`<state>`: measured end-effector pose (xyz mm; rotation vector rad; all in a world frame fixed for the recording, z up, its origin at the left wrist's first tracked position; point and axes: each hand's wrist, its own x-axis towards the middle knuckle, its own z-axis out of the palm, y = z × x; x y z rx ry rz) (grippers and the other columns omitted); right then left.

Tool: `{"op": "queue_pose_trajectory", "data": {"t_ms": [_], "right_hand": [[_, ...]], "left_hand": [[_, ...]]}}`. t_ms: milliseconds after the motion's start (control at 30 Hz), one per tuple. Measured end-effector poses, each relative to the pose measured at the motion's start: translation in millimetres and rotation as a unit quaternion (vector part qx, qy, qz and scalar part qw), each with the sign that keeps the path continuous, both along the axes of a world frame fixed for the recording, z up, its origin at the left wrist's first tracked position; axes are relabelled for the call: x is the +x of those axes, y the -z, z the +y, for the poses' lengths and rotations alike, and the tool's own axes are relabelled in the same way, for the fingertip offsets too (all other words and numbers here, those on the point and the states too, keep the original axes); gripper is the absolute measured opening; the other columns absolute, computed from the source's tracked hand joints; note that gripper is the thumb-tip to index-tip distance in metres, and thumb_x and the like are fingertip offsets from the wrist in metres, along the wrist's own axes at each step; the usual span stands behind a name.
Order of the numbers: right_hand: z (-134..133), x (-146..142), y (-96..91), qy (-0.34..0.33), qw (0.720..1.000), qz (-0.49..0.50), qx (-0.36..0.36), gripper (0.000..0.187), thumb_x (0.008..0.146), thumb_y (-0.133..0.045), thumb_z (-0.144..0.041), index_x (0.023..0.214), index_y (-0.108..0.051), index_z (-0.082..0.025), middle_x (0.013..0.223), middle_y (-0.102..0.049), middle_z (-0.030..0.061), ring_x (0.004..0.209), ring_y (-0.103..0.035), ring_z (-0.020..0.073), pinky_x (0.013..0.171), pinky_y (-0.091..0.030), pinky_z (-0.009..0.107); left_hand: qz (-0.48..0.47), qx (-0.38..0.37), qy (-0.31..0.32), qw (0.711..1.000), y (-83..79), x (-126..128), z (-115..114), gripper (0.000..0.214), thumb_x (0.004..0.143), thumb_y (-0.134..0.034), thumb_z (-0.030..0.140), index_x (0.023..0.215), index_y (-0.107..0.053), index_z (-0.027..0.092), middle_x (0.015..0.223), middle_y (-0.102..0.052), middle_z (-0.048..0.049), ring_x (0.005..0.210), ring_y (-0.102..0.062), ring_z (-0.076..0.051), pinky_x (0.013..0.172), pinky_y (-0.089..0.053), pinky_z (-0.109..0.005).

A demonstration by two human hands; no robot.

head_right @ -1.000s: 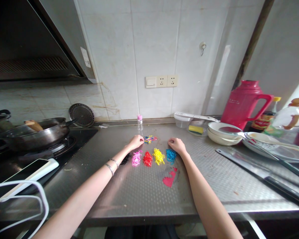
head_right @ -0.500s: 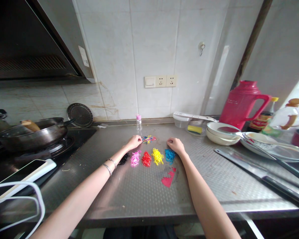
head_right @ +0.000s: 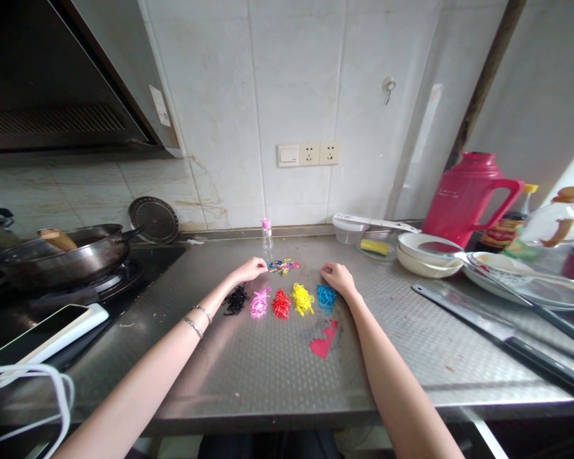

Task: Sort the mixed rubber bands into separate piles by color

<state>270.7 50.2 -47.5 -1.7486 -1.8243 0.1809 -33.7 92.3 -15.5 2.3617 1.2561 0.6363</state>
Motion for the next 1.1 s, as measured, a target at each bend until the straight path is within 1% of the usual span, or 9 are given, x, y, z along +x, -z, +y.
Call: {"op": "queue_pose_trajectory", "data": {"t_ms": [67,167,233,300,400,600,800,967,1100], "right_hand": [[-0.3,-0.2,-0.2,0.003,1.000,-0.001,-0.001,0.020,0.068,-0.051,-0.029,0.077,-0.067,-0.022,0.072,-0.066,0.0015,0.068,-0.057,0.0142,0.057,-0.037,0.020],[-0.6,-0.5,-0.6,0.003,1.000,-0.002,-0.001,0.020,0.068,-0.051,-0.029,0.077,-0.067,-0.022,0.072,-0.066,0.0013,0.068,-0.057,0.0141,0.057,-0.037,0.020],[-0.9,-0.7,-0.9,0.004,1.000,-0.002,-0.002,0.020,0.069,-0.051,-0.030,0.078,-0.067,-0.021,0.073,-0.066,0.0014,0.068,-0.057,0.0140,0.057,-0.037,0.020],[-1.0,-0.8,-1.0,0.005,1.000,-0.002,-0.004,0.020,0.069,-0.051,-0.030,0.077,-0.066,-0.022,0.074,-0.066,0.0015,0.069,-0.057,0.0141,0.058,-0.037,0.020],[-1.0,-1.1,-1.0,0.005,1.000,-0.003,-0.004,0.020,0.069,-0.051,-0.031,0.077,-0.066,-0.022,0.074,-0.066,0.0016,0.069,-0.057,0.0141,0.058,-0.037,0.020],[-1.9,-1.9,-1.9,0.005,1.000,-0.003,-0.002,0.020,0.069,-0.050,-0.030,0.078,-0.067,-0.022,0.072,-0.066,0.0014,0.067,-0.057,0.0139,0.057,-0.037,0.020],[-2.0,-2.1,-2.4,0.007,1.000,-0.002,0.000,0.020,0.069,-0.051,-0.029,0.078,-0.067,-0.022,0.073,-0.066,0.0012,0.068,-0.057,0.0136,0.057,-0.036,0.020],[-2.2,-1.8,-1.7,0.009,1.000,0.001,-0.006,0.020,0.069,-0.051,-0.029,0.078,-0.067,-0.022,0.073,-0.066,0.0017,0.068,-0.057,0.0137,0.057,-0.037,0.020],[-2.0,-3.5,-6.2,0.004,1.000,0.009,-0.003,0.021,0.069,-0.051,-0.030,0.079,-0.067,-0.021,0.073,-0.066,0.0020,0.068,-0.057,0.0143,0.058,-0.038,0.020]], "left_hand": [[0.006,-0.037,0.013,0.999,-7.8,-1.8,-0.3,0.015,0.069,-0.051,0.017,0.067,-0.063,0.010,0.060,-0.060,-0.0017,0.056,-0.051,-0.010,0.056,-0.039,-0.020],[0.036,-0.107,0.002,0.994,-18.4,-2.1,-1.8,0.017,0.071,-0.050,0.020,0.068,-0.061,0.009,0.049,-0.054,0.0002,0.042,-0.046,-0.008,0.043,-0.033,-0.019],[0.037,-0.141,-0.006,0.989,-22.4,-0.8,-3.7,0.018,0.073,-0.048,0.020,0.068,-0.060,0.008,0.052,-0.056,-0.0013,0.038,-0.047,-0.007,0.038,-0.030,-0.018],[0.016,-0.153,-0.005,0.988,-23.1,0.9,-5.9,0.016,0.074,-0.048,0.019,0.069,-0.058,0.007,0.062,-0.060,-0.0045,0.039,-0.050,-0.007,0.036,-0.029,-0.016],[-0.022,-0.149,-0.007,0.989,-19.6,2.0,-8.9,0.014,0.074,-0.050,0.019,0.072,-0.057,0.006,0.071,-0.062,-0.0070,0.041,-0.053,-0.007,0.035,-0.031,-0.015],[-0.051,-0.139,-0.042,0.988,-16.7,1.7,-15.1,0.019,0.077,-0.051,0.024,0.083,-0.058,0.007,0.052,-0.055,-0.0006,0.041,-0.052,-0.008,0.037,-0.033,-0.015],[-0.057,-0.023,-0.047,0.997,-16.7,3.9,-18.0,0.010,0.069,-0.057,0.018,0.068,-0.062,0.009,0.061,-0.059,-0.0024,0.057,-0.052,-0.009,0.053,-0.040,-0.018],[-0.043,-0.081,-0.052,0.994,-10.2,2.1,-19.7,0.020,0.075,-0.050,0.026,0.080,-0.061,0.010,0.046,-0.048,0.0030,0.039,-0.041,-0.006,0.041,-0.032,-0.017],[-0.057,-0.085,-0.054,0.993,-10.8,0.7,-20.2,0.021,0.076,-0.049,0.026,0.083,-0.060,0.010,0.045,-0.047,0.0037,0.037,-0.039,-0.006,0.038,-0.029,-0.016]]}}
